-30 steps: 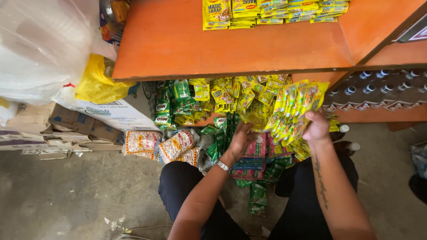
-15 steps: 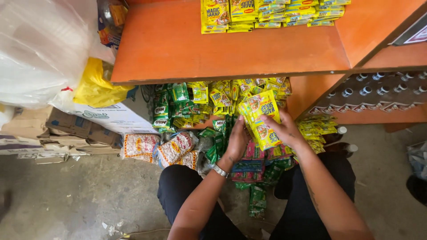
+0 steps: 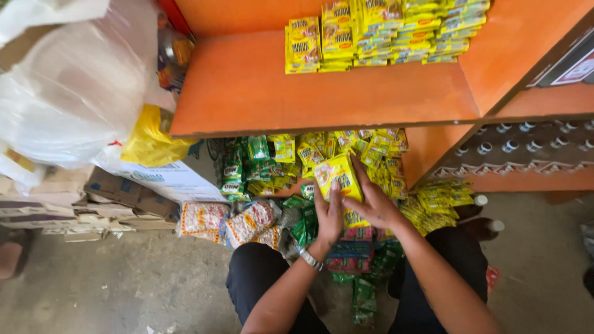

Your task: Organizes and stacks seasoning packets on a grocery store shelf.

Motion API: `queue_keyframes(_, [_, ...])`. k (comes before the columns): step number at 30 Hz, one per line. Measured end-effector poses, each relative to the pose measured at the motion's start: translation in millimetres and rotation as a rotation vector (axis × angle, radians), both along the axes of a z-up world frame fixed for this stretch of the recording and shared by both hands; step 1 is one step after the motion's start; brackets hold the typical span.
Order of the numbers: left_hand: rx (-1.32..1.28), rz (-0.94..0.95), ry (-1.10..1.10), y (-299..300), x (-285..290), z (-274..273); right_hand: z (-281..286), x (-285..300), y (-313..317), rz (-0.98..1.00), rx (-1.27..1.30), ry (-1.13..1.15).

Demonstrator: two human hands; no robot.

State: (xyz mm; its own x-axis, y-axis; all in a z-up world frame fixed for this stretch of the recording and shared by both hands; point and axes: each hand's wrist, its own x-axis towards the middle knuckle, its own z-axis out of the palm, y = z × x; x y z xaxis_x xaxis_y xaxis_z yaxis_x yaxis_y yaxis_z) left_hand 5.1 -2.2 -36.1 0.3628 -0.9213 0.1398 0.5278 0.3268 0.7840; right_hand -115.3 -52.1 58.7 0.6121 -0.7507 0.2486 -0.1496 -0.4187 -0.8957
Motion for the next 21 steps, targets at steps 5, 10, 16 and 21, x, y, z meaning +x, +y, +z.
queue_keyframes(5, [0.021, 0.219, -0.27, 18, 4, 28, 21, -3, 19, -0.005, -0.27, 0.032])
queue_keyframes(10, [-0.081, 0.315, -0.529, 56, -3, 97, 33, 2, 18, 0.068, -0.073, -0.157])
queue_keyframes(16, [-0.082, 0.327, -0.743, 67, 1, 127, 28, 2, 5, 0.121, 0.066, -0.426])
queue_keyframes(21, [-0.114, 0.346, -1.131, 64, 8, 170, 6, 2, -10, 0.063, -0.008, -0.393])
